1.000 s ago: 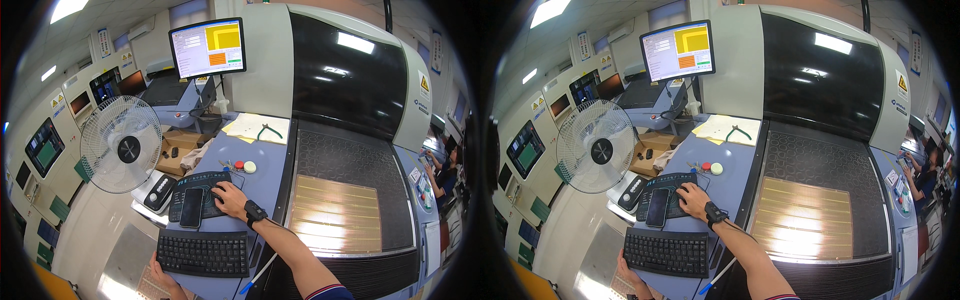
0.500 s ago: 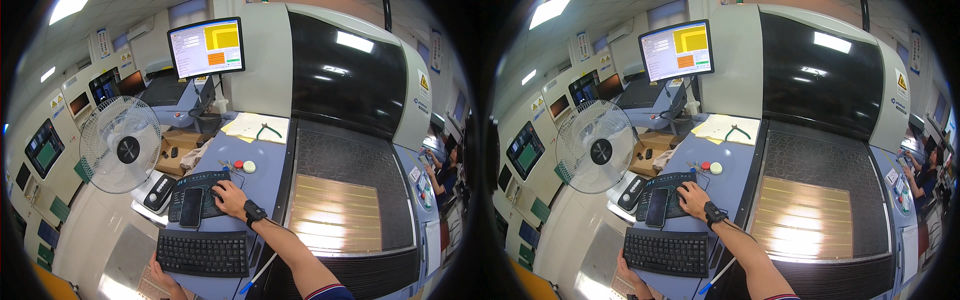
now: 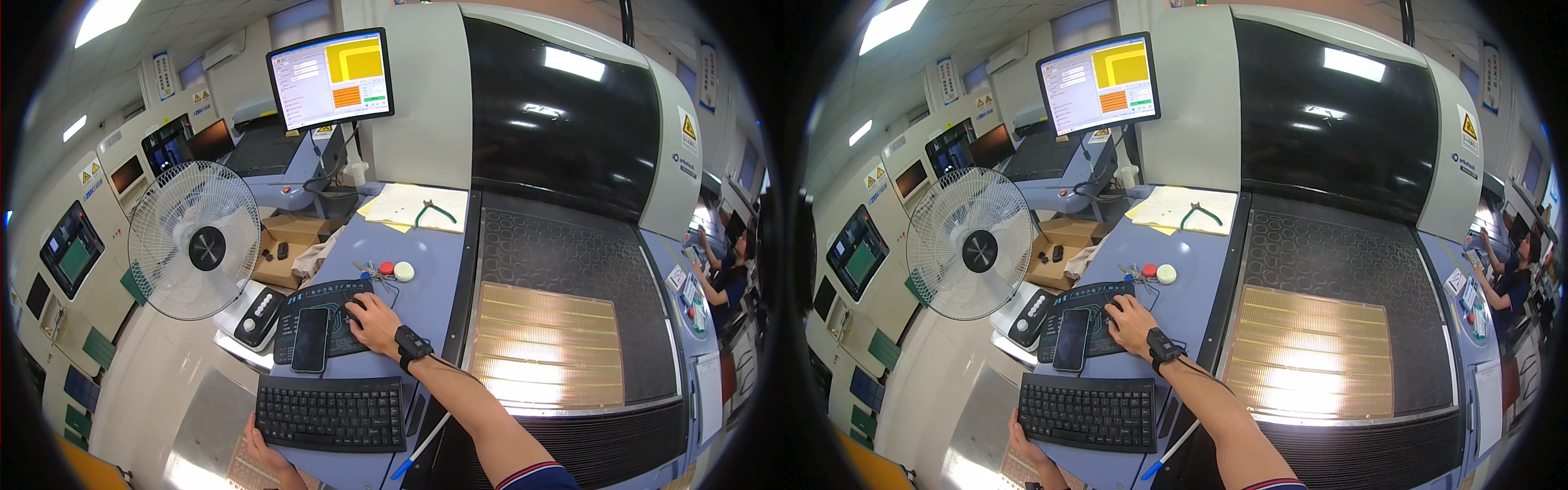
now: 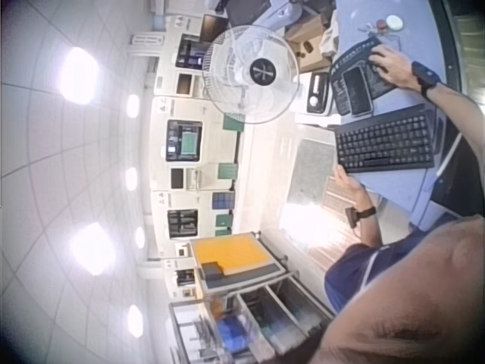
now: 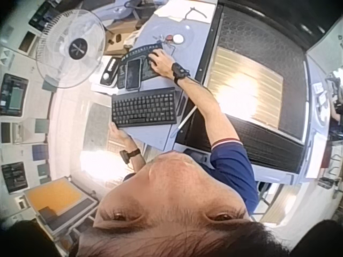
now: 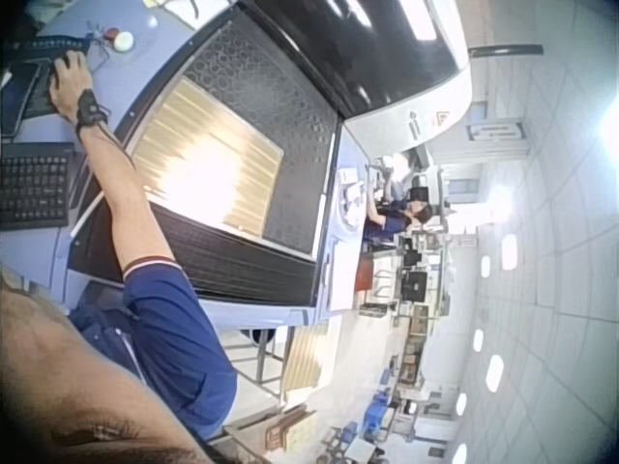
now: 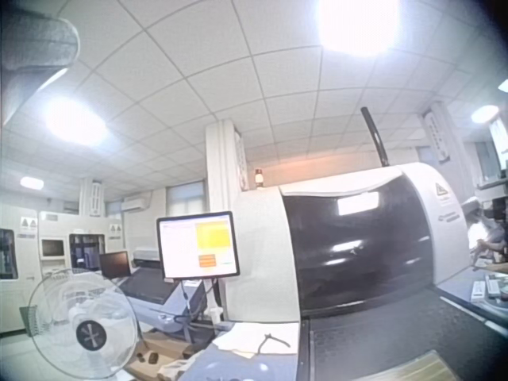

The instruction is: The recorder inspects a large thin metal component with a grid pattern and then operates a computer interface to log or process inspection data.

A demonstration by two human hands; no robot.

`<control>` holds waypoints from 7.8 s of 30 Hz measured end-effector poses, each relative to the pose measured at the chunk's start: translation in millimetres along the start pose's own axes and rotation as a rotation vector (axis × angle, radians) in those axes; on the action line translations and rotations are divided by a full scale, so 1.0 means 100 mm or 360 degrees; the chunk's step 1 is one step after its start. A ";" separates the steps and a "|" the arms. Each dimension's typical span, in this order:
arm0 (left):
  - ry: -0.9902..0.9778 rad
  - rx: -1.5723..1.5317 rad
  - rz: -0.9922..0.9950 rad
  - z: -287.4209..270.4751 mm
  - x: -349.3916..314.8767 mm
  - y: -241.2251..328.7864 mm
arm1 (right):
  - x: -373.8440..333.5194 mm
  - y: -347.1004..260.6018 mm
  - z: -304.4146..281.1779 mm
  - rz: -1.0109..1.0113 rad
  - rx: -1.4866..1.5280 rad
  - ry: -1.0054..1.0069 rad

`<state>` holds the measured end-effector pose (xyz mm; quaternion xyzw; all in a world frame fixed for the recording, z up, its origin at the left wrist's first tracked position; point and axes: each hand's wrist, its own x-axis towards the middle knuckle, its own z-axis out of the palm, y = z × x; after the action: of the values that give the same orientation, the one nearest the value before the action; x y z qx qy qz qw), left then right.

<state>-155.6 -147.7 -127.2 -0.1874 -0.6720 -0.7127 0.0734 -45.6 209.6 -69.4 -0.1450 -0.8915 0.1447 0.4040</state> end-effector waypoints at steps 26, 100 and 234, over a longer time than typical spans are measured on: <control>0.0021 0.0013 0.0004 0.01 0.00 0.02 | 0.00 -0.01 0.01 -0.0025 0.0015 0.0023; 0.0050 0.0515 -0.0291 0.16 -0.21 0.75 | -0.02 0.01 0.06 0.0010 -0.0152 0.0140; 0.0018 0.0204 0.0019 -0.04 0.02 0.01 | 0.00 0.01 0.00 -0.0059 0.0061 -0.0083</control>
<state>-158.0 -151.3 -125.6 -0.1824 -0.7146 -0.6688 0.0933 -45.1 210.7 -70.2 -0.1170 -0.9013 0.1581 0.3860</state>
